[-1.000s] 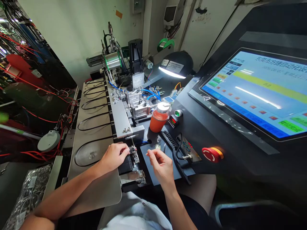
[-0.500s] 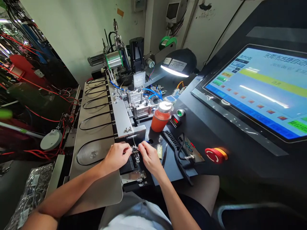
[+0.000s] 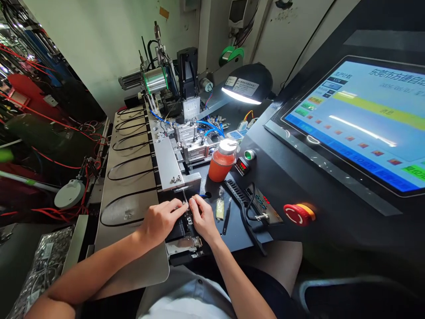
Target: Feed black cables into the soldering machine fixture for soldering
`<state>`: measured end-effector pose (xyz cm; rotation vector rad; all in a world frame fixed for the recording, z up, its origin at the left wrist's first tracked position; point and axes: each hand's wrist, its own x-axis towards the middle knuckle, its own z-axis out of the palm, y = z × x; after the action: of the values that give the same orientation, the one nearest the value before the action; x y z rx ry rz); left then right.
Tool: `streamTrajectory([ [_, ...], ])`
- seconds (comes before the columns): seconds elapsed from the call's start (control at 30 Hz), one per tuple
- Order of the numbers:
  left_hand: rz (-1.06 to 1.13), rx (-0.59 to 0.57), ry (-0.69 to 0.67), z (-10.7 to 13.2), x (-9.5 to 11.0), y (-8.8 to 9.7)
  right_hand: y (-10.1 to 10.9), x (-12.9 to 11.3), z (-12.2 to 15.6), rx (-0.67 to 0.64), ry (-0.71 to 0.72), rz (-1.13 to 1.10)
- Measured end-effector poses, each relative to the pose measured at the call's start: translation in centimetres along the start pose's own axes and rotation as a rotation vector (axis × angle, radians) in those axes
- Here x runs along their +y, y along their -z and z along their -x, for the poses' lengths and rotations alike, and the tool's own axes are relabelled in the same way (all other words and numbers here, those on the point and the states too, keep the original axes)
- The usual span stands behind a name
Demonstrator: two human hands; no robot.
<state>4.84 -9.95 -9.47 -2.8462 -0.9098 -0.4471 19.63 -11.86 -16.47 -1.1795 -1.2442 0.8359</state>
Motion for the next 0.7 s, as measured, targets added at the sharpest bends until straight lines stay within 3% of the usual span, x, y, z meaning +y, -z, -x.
streamTrajectory([
  [0.1,-0.1,-0.054,-0.146,-0.2,-0.1,0.2,-0.1,0.1,0.1,0.009,-0.018,-0.006],
  [0.2,-0.116,-0.136,-0.18,-0.4,-0.2,0.4,0.2,0.1,0.2,0.013,-0.035,-0.006],
  [0.3,-0.092,-0.132,-0.115,-0.4,-0.3,0.7,1.2,-0.2,0.4,0.023,-0.032,0.027],
  [0.4,-0.017,-0.135,0.005,-0.3,-0.6,1.3,2.3,-0.7,0.5,0.036,0.069,0.172],
  [0.57,-0.001,-0.275,0.098,-0.2,-1.4,2.0,2.8,-1.3,1.1,-0.039,0.311,0.344],
  [0.7,0.009,-0.329,0.118,-0.2,-1.6,2.0,3.0,-1.1,1.5,0.008,0.338,0.357],
])
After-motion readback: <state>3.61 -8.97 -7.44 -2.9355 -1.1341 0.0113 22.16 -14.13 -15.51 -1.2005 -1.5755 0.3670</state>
